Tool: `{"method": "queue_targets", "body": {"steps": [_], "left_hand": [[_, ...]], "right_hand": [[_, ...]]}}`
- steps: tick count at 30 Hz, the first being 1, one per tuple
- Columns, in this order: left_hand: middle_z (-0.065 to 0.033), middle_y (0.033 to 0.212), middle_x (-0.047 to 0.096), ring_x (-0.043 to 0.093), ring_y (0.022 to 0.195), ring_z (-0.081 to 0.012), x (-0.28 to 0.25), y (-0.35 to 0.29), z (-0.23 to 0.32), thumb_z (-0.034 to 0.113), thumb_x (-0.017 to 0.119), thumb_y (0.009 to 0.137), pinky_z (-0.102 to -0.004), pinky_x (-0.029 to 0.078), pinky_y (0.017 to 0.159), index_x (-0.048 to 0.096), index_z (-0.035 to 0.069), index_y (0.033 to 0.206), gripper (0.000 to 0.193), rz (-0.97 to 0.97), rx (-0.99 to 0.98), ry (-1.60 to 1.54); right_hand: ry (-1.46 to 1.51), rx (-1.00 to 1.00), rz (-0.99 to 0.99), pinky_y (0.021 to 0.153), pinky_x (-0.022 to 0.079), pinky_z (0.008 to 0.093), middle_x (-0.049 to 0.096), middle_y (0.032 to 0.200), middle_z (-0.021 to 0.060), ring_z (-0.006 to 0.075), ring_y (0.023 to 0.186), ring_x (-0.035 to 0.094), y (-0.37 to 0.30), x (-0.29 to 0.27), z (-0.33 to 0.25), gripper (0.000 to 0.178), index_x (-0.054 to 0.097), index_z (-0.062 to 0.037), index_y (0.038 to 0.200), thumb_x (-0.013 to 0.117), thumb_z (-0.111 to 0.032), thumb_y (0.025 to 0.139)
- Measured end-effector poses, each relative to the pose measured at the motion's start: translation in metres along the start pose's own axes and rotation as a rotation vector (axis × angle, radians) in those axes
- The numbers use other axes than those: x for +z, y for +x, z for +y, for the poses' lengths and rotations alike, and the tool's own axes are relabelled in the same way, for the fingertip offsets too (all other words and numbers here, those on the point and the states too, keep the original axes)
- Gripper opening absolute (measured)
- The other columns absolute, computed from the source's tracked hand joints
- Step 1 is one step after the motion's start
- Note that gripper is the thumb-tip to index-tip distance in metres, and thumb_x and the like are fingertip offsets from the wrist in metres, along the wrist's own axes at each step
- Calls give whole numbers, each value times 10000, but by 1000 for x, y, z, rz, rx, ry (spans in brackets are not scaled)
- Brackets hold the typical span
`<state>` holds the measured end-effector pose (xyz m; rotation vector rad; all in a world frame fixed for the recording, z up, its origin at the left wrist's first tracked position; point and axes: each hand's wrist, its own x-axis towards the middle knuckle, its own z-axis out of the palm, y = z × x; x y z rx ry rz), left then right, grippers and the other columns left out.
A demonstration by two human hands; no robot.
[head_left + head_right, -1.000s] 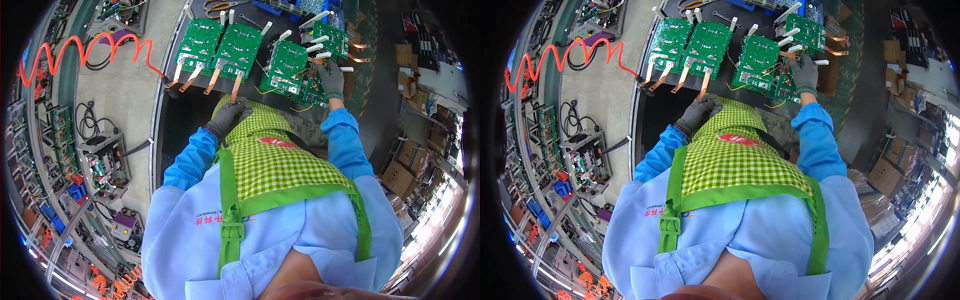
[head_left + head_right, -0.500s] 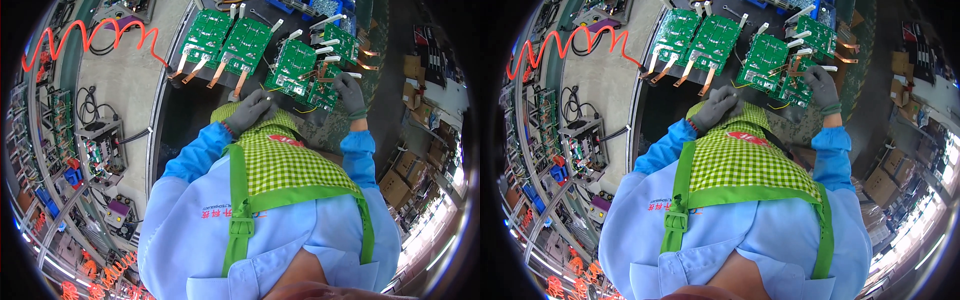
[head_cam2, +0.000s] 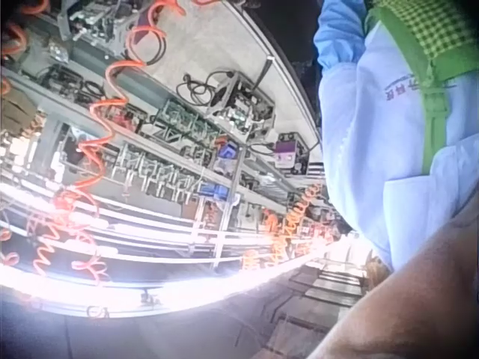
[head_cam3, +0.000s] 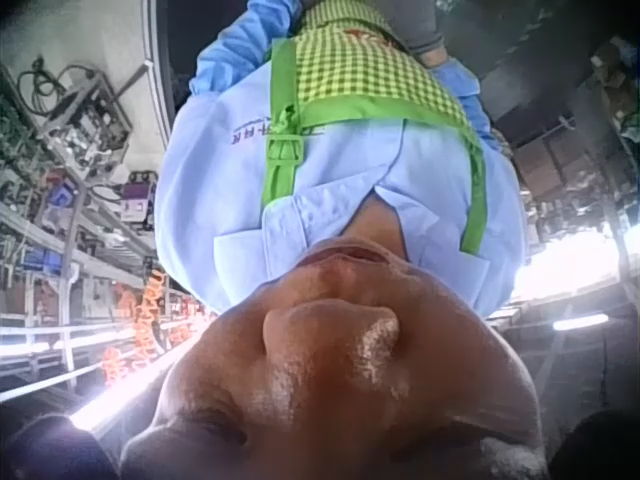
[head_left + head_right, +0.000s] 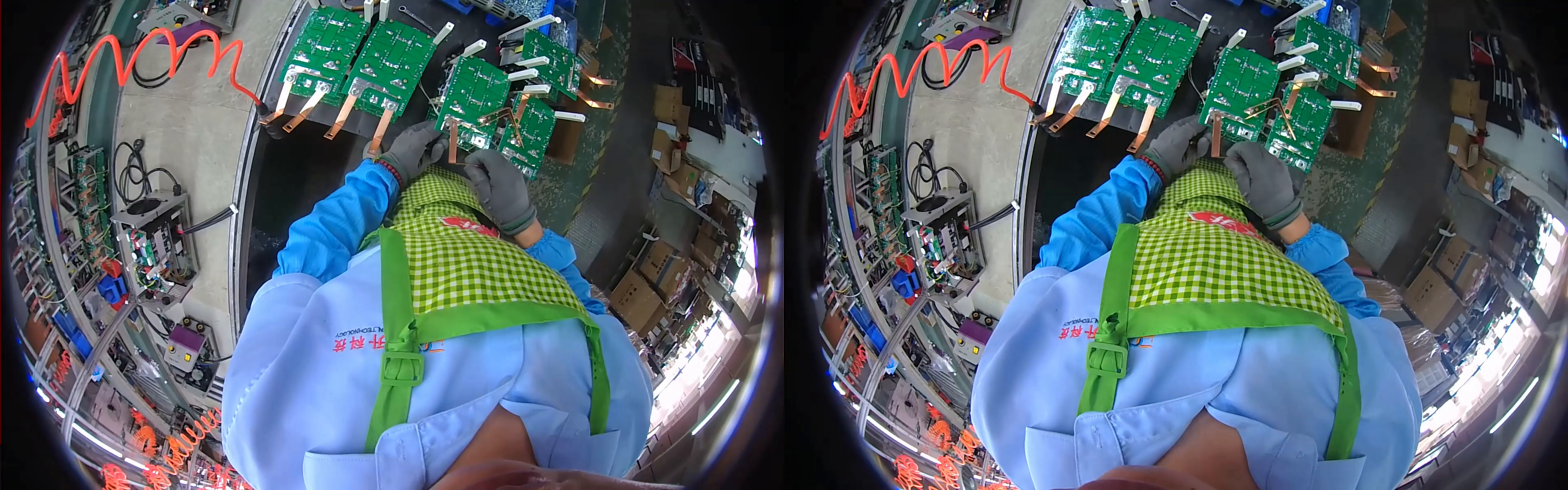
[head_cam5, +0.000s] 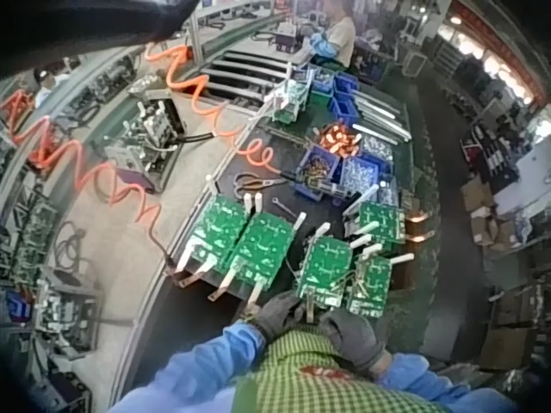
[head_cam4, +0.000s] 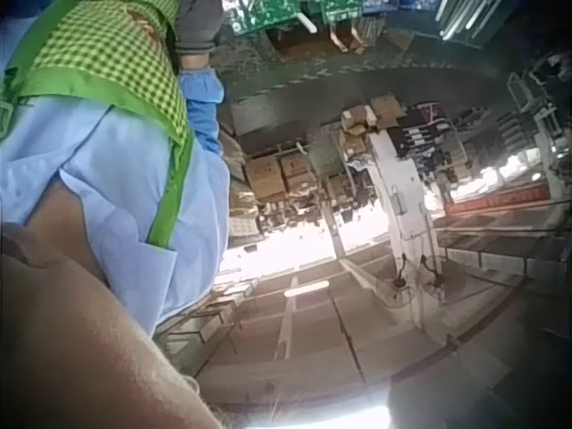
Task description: The recorder is assembling copper strips and components onto circuit board panels at a factory workbench.
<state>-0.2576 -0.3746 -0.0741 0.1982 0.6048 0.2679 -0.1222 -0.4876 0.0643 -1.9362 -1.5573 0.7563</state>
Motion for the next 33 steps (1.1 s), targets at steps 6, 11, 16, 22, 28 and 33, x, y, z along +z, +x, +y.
{"method": "queue_targets", "body": {"steps": [6, 11, 16, 22, 28, 33], "left_hand": [[-24, 768, 569, 517, 618, -62, -3, 6, -4, 154, 495, 942, -171, 444, 547, 558, 8, 985, 165, 26, -29, 60], [-31, 848, 563, 564, 738, -95, -9, 3, -8, 141, 488, 935, -218, 497, 682, 551, 36, 961, 125, -112, 26, 86], [-73, 905, 579, 604, 824, -165, -2, -11, 0, 141, 498, 922, -306, 526, 756, 539, 28, 988, 137, -34, -52, -154], [-67, 880, 589, 602, 776, -141, 22, -11, -4, 176, 579, 880, -289, 529, 659, 563, 30, 990, 184, 16, 66, 97], [-35, 863, 592, 561, 741, -106, 14, 3, -17, 196, 560, 897, -250, 477, 653, 563, 26, 1014, 207, 87, 169, 472], [-19, 753, 578, 508, 584, -67, 31, -12, -14, 226, 537, 910, -207, 415, 518, 556, 27, 969, 208, 216, 210, 494]], "right_hand": [[-51, -8, 30, 637, 481, 364, 606, 854, 139, 309, 733, 607, -1, 2, 2, 113, 562, -47, 934, 595, -107, 844], [-69, -24, -18, 636, 484, 368, 605, 858, 128, 304, 738, 607, -2, 8, -3, 130, 559, -56, 941, 602, -132, 845], [-195, -138, -115, 612, 472, 386, 588, 842, 112, 309, 735, 592, -1, 21, 1, 137, 548, -75, 936, 600, -152, 835], [-303, -103, -210, 618, 476, 409, 584, 833, 93, 305, 736, 592, 7, 29, -8, 155, 532, -102, 955, 598, -167, 831], [-225, -128, -210, 639, 483, 409, 595, 871, 109, 318, 747, 596, 13, 26, -7, 170, 529, -98, 949, 607, -188, 828], [82, 149, -350, 700, 483, 309, 609, 901, 87, 151, 793, 609, 69, -75, -26, 354, 566, -67, 1110, 672, -176, 790]]}}
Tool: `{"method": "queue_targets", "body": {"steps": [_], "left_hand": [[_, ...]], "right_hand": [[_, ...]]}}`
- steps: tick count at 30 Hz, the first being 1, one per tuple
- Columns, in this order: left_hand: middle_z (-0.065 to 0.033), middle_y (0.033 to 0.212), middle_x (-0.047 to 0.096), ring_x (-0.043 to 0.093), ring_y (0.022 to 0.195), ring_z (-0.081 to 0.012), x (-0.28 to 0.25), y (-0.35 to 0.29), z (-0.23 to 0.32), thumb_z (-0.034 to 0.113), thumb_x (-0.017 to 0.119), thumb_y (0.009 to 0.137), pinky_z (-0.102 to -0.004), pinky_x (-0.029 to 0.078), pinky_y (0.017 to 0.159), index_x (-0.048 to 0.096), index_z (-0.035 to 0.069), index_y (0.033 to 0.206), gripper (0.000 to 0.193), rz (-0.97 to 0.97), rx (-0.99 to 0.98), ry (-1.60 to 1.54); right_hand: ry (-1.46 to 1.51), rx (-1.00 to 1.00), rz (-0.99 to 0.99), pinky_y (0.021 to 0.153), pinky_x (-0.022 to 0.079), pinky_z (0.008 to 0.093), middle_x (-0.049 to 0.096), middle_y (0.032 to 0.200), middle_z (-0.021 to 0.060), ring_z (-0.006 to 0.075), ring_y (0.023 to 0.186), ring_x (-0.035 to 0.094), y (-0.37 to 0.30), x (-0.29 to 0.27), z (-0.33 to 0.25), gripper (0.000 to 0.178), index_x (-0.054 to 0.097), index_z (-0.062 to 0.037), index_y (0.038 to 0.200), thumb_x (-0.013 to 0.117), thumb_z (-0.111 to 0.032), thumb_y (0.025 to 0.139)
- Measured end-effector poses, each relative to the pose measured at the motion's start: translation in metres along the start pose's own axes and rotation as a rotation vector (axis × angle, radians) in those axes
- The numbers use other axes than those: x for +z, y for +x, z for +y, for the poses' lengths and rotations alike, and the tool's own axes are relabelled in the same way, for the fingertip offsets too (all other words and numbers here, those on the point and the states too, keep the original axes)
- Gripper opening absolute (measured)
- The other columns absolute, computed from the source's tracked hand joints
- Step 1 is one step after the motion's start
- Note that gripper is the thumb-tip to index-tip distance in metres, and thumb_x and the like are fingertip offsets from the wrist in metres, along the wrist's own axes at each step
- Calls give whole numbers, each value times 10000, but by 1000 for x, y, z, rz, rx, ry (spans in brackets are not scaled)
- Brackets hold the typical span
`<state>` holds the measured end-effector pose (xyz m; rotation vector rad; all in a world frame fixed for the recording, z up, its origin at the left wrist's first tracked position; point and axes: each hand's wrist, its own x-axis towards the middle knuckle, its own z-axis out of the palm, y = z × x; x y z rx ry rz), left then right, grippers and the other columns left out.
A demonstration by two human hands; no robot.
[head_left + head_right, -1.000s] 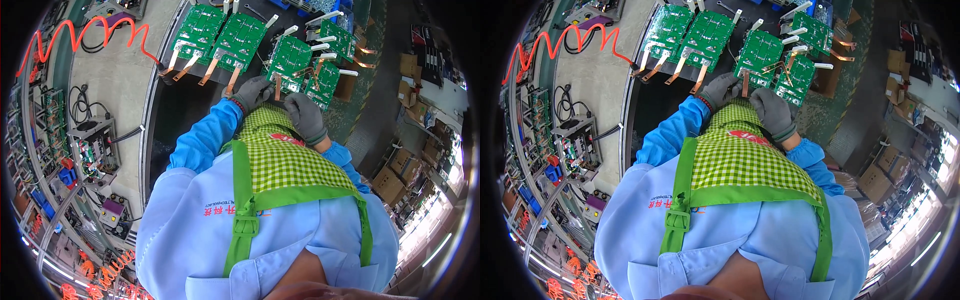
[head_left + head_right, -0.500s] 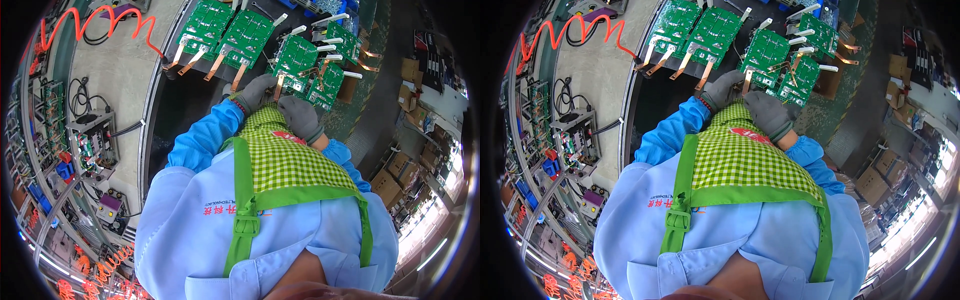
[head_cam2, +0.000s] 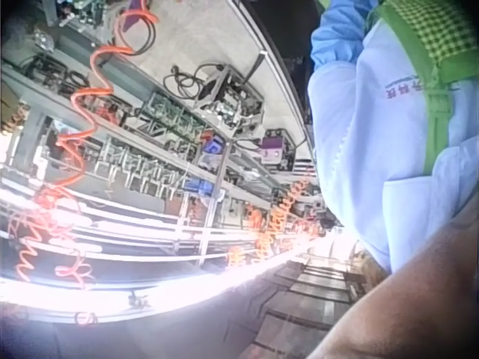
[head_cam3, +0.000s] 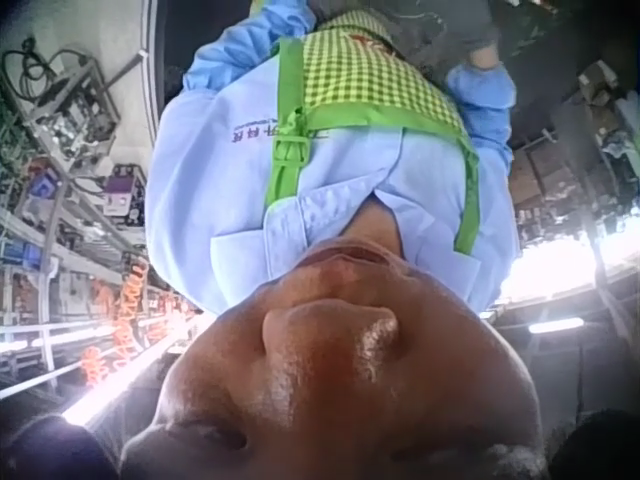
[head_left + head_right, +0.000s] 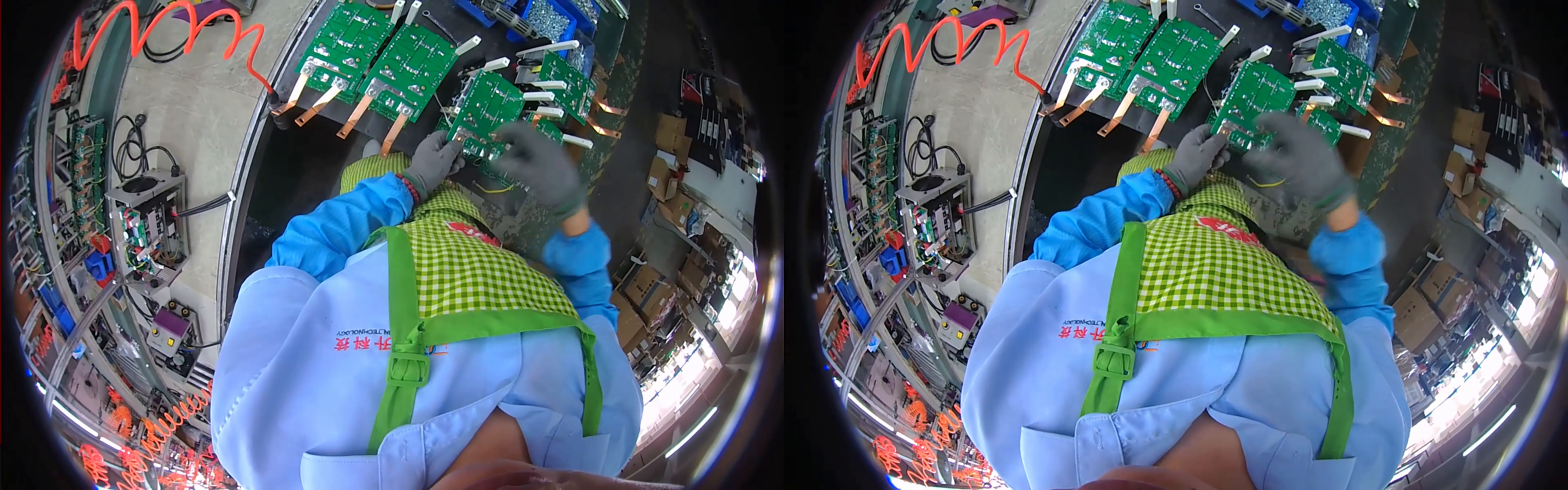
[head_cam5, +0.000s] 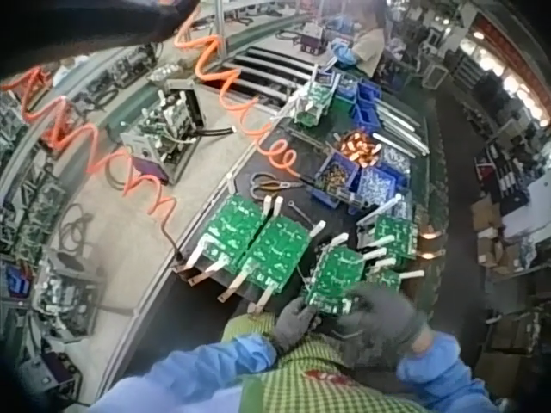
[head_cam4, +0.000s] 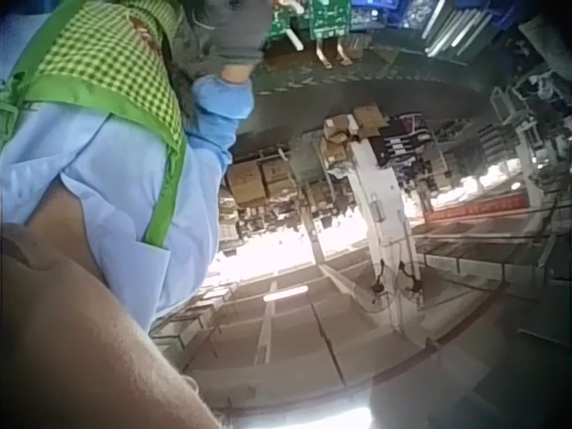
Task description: The recorder is assembling copper strips and components onto circuit board panels at a factory workbench.
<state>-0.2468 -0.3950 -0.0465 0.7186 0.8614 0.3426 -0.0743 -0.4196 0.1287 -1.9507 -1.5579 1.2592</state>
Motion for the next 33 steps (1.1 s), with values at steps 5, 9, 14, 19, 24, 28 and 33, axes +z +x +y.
{"method": "queue_targets", "body": {"steps": [5, 9, 14, 19, 24, 28, 33], "left_hand": [[-29, 680, 567, 517, 544, -76, 5, 6, -1, 201, 512, 923, -224, 422, 490, 543, 26, 933, 178, 10, 18, -53], [-16, 667, 554, 505, 541, -66, 9, -4, 22, 214, 509, 918, -220, 396, 481, 550, 35, 942, 185, 18, -61, 93], [-4, 655, 550, 490, 530, -59, 13, -5, 11, 211, 498, 926, -218, 383, 465, 557, 45, 985, 186, 96, -54, 51], [-1, 674, 556, 495, 557, -52, 18, -5, 5, 223, 490, 937, -202, 377, 470, 560, 44, 1018, 209, 147, -129, -4], [-18, 726, 577, 509, 605, -57, 14, -12, 11, 215, 506, 938, -202, 397, 548, 559, 13, 1028, 227, 164, -109, -10], [-15, 744, 568, 512, 633, -64, 14, -4, 14, 195, 519, 934, -208, 401, 576, 560, 8, 1032, 215, 148, -120, -66], [-17, 757, 575, 523, 638, -67, 13, -4, 14, 199, 541, 928, -208, 421, 587, 558, 12, 1033, 215, 139, -142, -27]], "right_hand": [[-301, -72, 497, 800, 468, 280, 642, 989, 80, 158, 909, 606, 56, -175, 105, 331, 594, -60, 1099, 642, -254, 835], [-528, 182, 322, 843, 454, 289, 651, 991, 83, 173, 955, 599, 131, -268, 221, 322, 610, -46, 1084, 612, -261, 843], [-764, 373, 10, 840, 481, 366, 634, 1094, 147, 271, 976, 612, 211, -250, 326, 397, 610, -63, 1128, 623, -270, 789], [-814, 490, 71, 960, 436, 409, 542, 1222, 222, 383, 1118, 532, 241, -197, 359, 475, 590, -83, 1179, 597, -243, 731], [-793, 351, 2, 901, 455, 438, 617, 1084, 200, 368, 1014, 582, 239, -213, 343, 332, 632, -72, 1066, 536, -241, 797], [-762, 317, 60, 859, 472, 431, 628, 1061, 169, 353, 1001, 587, 244, -226, 344, 286, 662, -111, 999, 536, -292, 817], [-623, 261, 318, 829, 470, 423, 632, 1042, 160, 343, 979, 592, 244, -243, 301, 251, 663, -97, 972, 582, -283, 823]]}}
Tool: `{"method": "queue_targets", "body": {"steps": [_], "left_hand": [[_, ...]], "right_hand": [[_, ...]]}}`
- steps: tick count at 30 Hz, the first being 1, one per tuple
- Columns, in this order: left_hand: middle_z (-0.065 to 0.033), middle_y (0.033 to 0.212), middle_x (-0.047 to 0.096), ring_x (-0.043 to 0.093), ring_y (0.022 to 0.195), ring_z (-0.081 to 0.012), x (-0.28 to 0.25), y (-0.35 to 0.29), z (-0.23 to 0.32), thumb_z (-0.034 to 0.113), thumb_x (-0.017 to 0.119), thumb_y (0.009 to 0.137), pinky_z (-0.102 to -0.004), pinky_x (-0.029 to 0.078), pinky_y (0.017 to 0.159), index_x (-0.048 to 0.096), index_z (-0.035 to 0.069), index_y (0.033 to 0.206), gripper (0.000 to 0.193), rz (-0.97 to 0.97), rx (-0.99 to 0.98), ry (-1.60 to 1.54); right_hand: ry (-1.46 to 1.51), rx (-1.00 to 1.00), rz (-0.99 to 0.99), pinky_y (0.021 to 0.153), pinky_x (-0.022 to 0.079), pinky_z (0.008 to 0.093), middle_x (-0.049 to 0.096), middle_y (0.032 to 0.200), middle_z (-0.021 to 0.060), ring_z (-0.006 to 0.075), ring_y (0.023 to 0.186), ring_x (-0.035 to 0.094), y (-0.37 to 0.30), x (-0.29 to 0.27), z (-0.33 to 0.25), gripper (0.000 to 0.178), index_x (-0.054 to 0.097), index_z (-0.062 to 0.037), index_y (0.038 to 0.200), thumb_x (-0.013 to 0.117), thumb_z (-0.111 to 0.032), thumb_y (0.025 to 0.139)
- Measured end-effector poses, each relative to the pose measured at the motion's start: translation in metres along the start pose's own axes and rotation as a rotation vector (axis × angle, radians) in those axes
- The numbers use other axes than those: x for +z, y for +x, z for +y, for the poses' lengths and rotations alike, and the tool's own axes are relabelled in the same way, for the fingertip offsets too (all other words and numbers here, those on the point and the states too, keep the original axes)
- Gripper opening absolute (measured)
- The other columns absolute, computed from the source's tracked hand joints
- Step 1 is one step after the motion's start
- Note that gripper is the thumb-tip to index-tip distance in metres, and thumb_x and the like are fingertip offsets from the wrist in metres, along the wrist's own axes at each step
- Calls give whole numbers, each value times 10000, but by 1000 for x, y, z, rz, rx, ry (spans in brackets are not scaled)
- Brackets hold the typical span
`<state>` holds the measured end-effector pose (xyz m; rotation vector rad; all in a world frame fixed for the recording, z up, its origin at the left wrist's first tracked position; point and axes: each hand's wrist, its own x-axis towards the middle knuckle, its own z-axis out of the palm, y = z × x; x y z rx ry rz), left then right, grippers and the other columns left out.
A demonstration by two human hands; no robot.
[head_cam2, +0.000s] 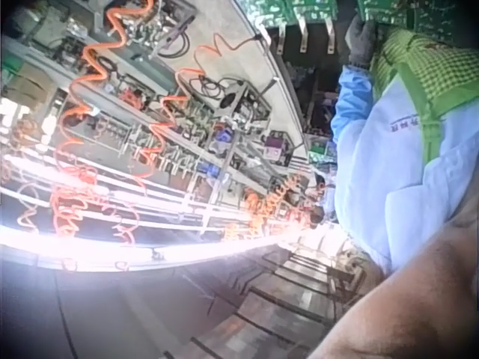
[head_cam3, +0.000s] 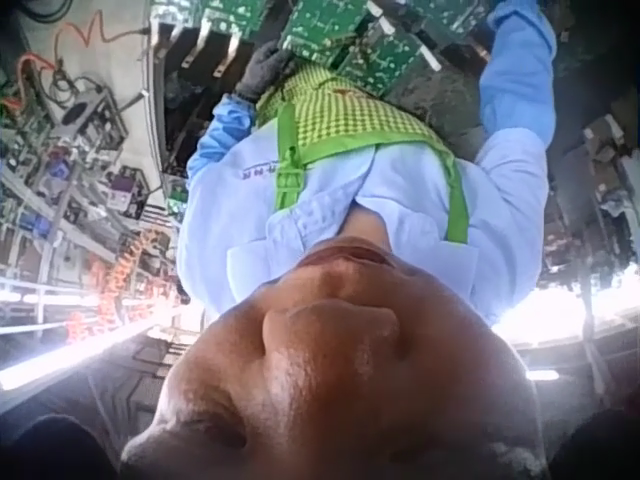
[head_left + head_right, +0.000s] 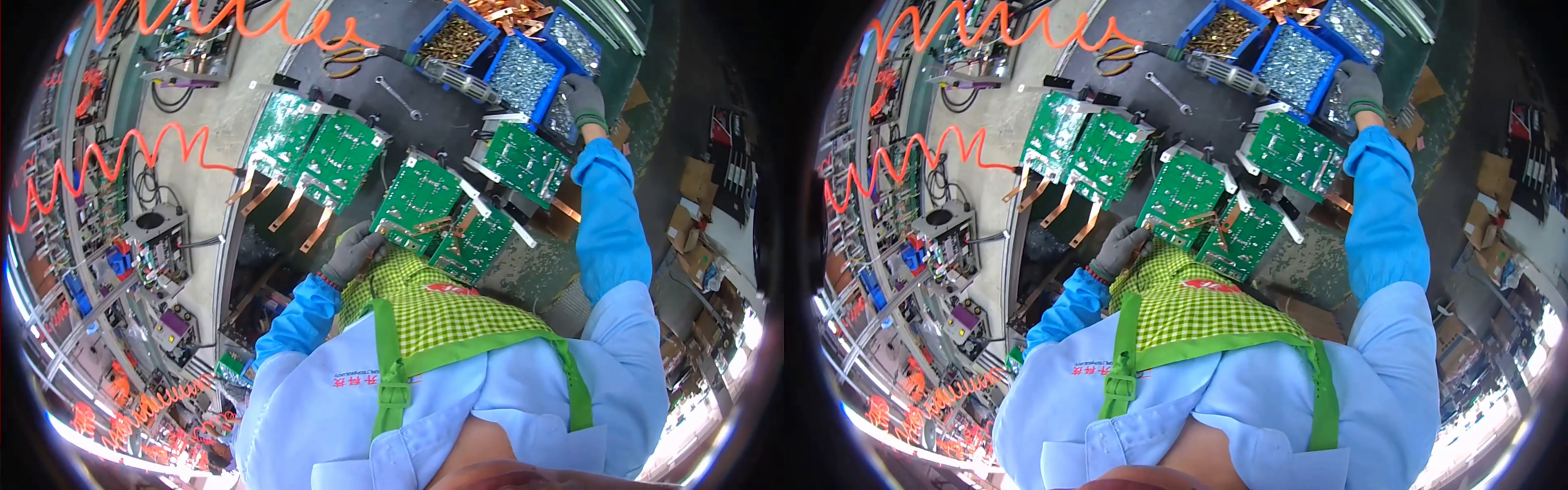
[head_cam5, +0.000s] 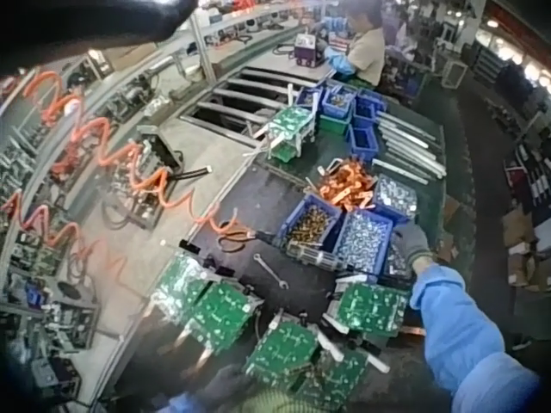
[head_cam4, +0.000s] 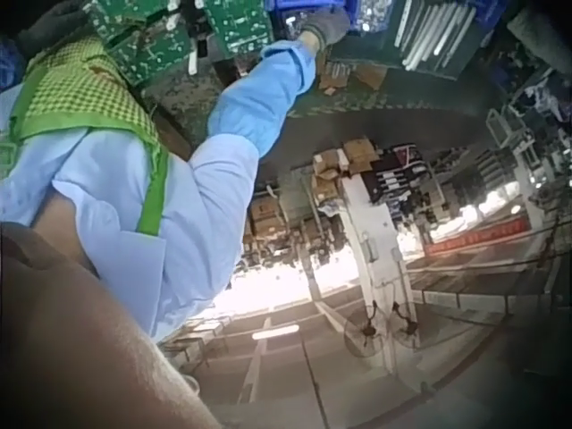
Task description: The recorder is assembling copper strips and components onto circuit board panels at a factory workbench.
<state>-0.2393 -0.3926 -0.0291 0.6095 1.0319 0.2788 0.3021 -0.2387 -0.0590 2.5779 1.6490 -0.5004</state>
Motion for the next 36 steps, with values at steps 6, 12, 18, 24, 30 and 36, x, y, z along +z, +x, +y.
{"method": "queue_targets", "body": {"steps": [6, 12, 18, 24, 30, 36], "left_hand": [[-32, 772, 591, 536, 640, -74, 1, -4, -1, 181, 544, 923, -217, 441, 586, 557, 9, 1033, 204, 13, 17, -61], [-42, 792, 596, 546, 642, -74, 10, -1, 1, 181, 532, 933, -222, 454, 588, 545, -8, 1041, 219, 64, 39, -40], [-34, 784, 581, 533, 623, -75, 8, -2, -3, 175, 532, 931, -226, 445, 577, 544, 2, 1006, 189, 41, 76, -103], [-43, 746, 564, 510, 594, -84, 5, -4, 2, 178, 535, 927, -220, 422, 544, 547, -2, 1009, 198, -16, 32, -37], [-61, 733, 582, 516, 563, -88, -12, -2, -5, 170, 554, 899, -223, 401, 509, 549, 4, 936, 170, -107, 62, 58], [-40, 727, 581, 542, 600, -85, -15, 6, 5, 182, 566, 885, -220, 419, 524, 557, 15, 935, 175, -156, 70, 143]], "right_hand": [[65, -573, 67, 869, 453, 418, 583, 1122, 131, 338, 995, 566, 0, 32, -51, 183, 634, -79, 893, 646, -162, 731], [-77, -466, -45, 829, 469, 448, 576, 1089, 172, 367, 973, 577, 1, 52, -63, 178, 624, -83, 951, 574, -96, 781], [109, -399, 48, 817, 472, 427, 648, 969, 149, 331, 936, 601, 5, 36, -51, 248, 650, -81, 960, 646, -244, 773], [434, -190, 184, 716, 493, 312, 672, 869, 106, 220, 773, 638, -56, -67, -69, 265, 679, -50, 904, 742, -247, 737], [396, -897, 243, 716, 483, 317, 614, 848, 75, 218, 802, 614, -247, -85, -191, 163, 636, -29, 881, 692, -108, 750], [194, -707, 63, 673, 489, 373, 601, 876, 60, 248, 804, 595, -313, 53, -249, 147, 621, -114, 839, 664, -226, 753]]}}
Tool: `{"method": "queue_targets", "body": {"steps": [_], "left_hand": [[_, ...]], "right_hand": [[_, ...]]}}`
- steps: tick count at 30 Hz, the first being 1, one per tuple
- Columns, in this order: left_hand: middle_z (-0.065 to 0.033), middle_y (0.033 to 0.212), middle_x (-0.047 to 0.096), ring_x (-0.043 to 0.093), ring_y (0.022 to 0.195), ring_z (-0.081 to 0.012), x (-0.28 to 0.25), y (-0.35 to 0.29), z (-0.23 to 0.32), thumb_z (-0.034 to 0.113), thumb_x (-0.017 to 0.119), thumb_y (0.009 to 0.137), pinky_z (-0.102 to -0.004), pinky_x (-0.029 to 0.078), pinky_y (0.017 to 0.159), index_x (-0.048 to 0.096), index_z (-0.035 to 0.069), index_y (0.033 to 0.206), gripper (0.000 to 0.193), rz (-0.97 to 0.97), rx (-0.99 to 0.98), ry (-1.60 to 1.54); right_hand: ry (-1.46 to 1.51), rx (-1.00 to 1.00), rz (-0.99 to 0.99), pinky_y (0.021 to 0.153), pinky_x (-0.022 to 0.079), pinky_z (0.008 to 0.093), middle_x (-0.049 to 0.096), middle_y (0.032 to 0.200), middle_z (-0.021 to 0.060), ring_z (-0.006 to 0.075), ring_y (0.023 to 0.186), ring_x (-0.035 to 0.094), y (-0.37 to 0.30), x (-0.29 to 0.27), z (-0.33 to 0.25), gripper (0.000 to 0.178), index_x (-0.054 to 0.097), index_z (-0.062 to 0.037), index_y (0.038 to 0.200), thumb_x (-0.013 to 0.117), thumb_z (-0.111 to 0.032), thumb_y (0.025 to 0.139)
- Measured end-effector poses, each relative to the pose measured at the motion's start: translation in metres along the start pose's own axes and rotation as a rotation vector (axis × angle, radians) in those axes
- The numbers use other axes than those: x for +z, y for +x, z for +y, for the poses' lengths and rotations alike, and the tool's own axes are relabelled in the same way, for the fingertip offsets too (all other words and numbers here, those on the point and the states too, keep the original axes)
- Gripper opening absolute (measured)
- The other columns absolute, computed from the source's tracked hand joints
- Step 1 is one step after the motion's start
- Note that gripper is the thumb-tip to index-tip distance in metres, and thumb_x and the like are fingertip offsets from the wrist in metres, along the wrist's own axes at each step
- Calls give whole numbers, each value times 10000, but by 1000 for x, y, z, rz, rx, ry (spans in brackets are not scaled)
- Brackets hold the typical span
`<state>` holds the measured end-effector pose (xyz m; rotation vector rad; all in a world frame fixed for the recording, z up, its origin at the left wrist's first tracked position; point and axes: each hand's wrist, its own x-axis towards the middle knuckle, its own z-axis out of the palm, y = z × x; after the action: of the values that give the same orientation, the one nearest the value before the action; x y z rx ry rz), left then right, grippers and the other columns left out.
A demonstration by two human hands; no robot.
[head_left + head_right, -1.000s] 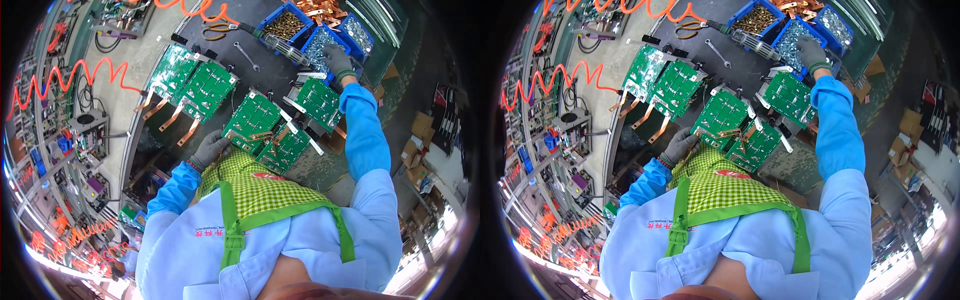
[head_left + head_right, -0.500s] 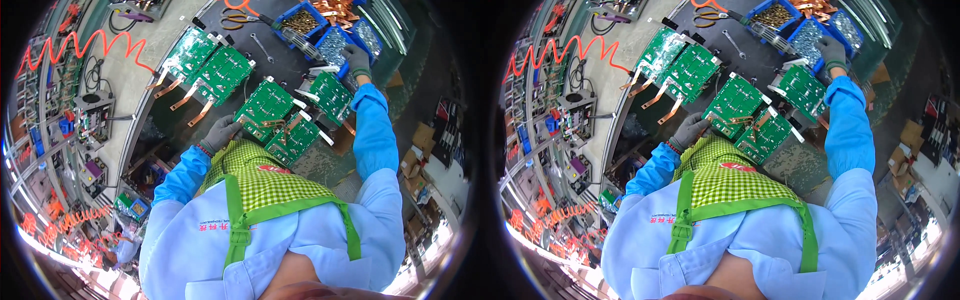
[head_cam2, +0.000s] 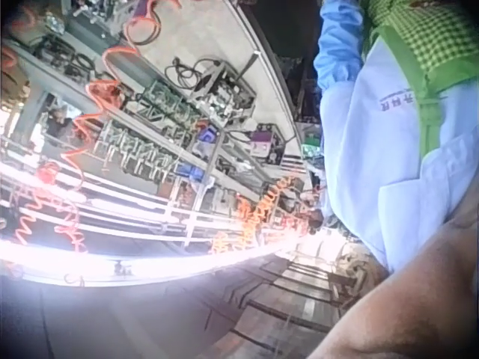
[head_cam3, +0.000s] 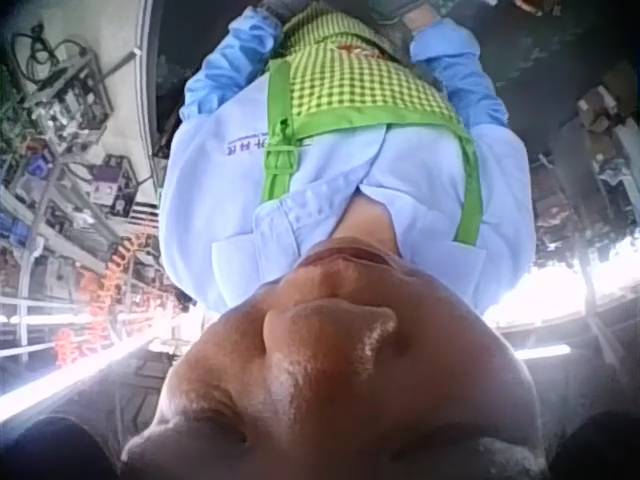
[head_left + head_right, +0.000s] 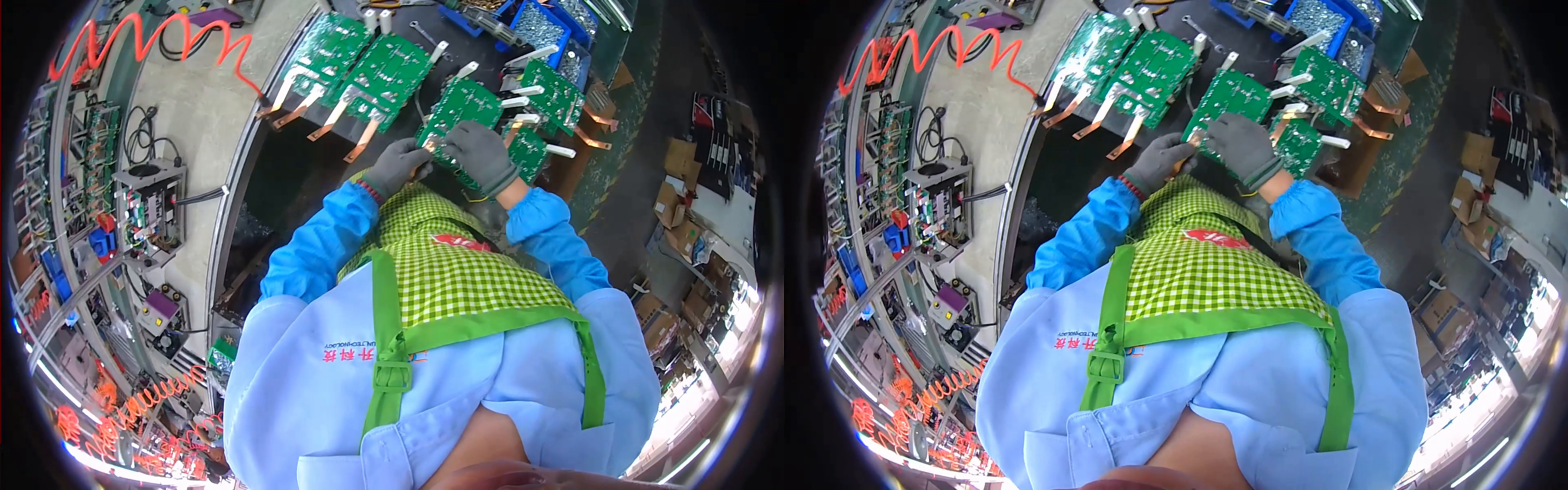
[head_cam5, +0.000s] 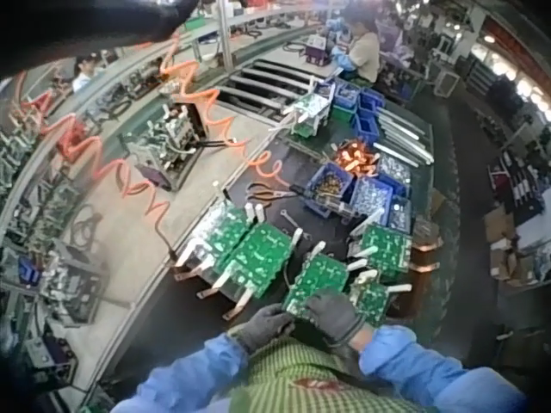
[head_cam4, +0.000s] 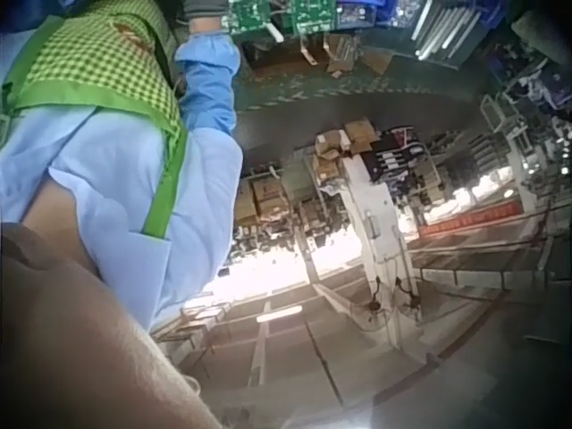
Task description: The recorder is assembling copper strips and components onto circuit board panels at a factory workbench.
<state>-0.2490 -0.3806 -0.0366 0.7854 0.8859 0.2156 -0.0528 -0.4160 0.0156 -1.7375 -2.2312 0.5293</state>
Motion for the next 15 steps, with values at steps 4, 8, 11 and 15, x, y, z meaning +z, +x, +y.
{"method": "queue_targets", "body": {"steps": [4, 8, 11, 15], "left_hand": [[-57, 735, 592, 547, 574, -93, 2, 2, -1, 162, 574, 874, -225, 436, 510, 554, 1, 943, 176, -22, -5, -99], [-62, 732, 596, 558, 563, -101, -2, 5, -10, 139, 583, 867, -218, 438, 481, 554, -5, 950, 169, -45, 6, -204], [-69, 741, 596, 569, 574, -104, -8, 10, -18, 123, 587, 864, -212, 461, 495, 551, -8, 952, 162, -75, -1, -195], [-81, 778, 597, 587, 609, -111, -8, 15, -22, 116, 591, 862, -209, 488, 523, 547, -13, 943, 158, -33, -28, -210]], "right_hand": [[-42, -42, 94, 685, 495, 356, 608, 881, 58, 244, 815, 600, 6, 21, -8, 125, 619, -109, 849, 641, -207, 774], [-175, -190, 5, 718, 506, 362, 594, 985, 75, 260, 862, 594, 2, 24, -11, 200, 590, -99, 951, 597, -123, 752], [-209, -191, 24, 744, 509, 365, 582, 1058, 84, 268, 907, 589, -5, 28, -18, 284, 576, -97, 1030, 569, -97, 746], [-267, -244, 70, 763, 509, 357, 575, 1096, 85, 263, 942, 587, -12, 28, -21, 315, 576, -96, 1072, 548, -97, 759]]}}
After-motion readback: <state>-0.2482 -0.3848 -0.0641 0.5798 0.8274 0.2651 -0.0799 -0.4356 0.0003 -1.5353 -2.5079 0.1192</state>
